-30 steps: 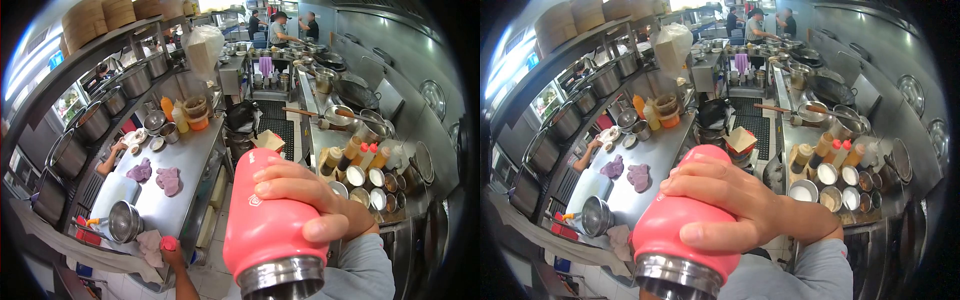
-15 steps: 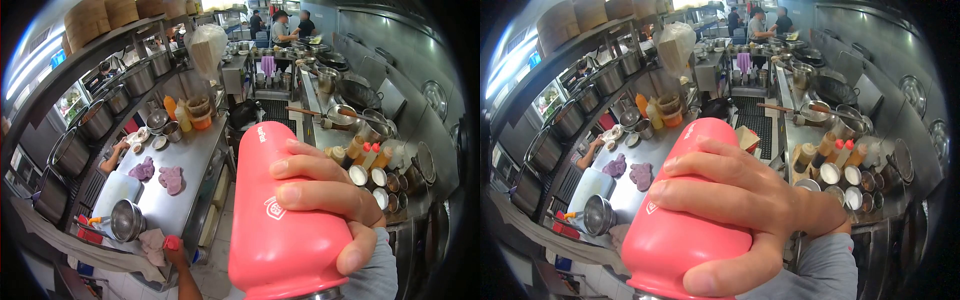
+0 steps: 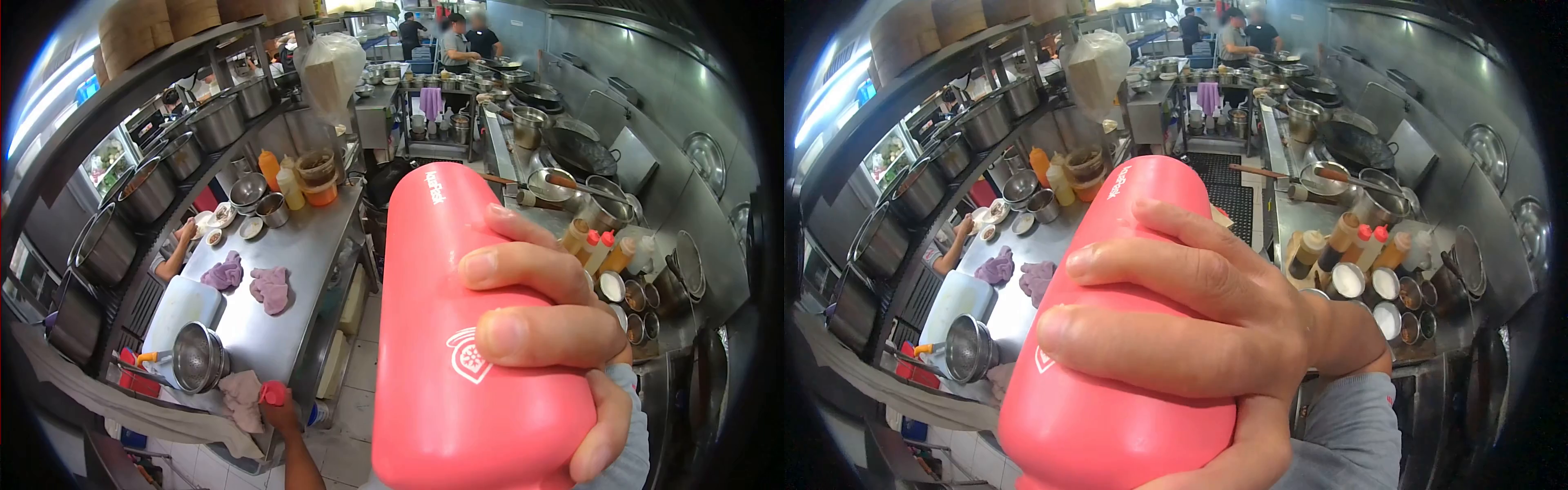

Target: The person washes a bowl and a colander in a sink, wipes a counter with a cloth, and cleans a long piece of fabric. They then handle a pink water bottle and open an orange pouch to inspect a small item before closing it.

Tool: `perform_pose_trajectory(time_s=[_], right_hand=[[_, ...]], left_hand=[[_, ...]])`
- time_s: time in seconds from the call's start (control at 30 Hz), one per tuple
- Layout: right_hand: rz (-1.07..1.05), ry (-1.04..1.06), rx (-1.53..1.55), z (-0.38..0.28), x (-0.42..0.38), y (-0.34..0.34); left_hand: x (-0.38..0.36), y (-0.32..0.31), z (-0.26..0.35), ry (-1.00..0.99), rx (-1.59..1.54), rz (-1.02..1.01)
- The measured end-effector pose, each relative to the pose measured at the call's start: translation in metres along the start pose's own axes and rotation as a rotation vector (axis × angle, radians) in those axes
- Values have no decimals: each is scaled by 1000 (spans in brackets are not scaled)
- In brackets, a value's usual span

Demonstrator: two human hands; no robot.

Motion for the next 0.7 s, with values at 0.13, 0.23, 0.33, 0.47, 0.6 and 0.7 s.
perform_pose_trajectory(time_s=[0.13,0.23,0.33,0.47,0.6,0.7], right_hand=[[-20,-8,-10,0,-1,3],[54,-65,-4,-3,-6,1],[62,-64,-15,-3,-5,4],[55,-10,-66,-3,-1,6],[-15,-1,-109,-1,8,10],[-51,-91,-186,-9,12,12]], left_hand=[[0,3,10,3,66,15],[0,-1,0,-12,57,18],[-1,0,1,30,36,6],[0,-2,-1,-26,50,22],[3,3,13,-4,-6,-27],[4,3,14,5,-33,-44]])
Point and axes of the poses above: each hand's wrist, its own x-axis towards the middle knuckle, its own y-axis out of the back of the hand, z = x × y, the point moved 2 cm from there along x, towards the middle knuckle, and after that the axes turned 12 degrees about z, right-handed, at the moved point
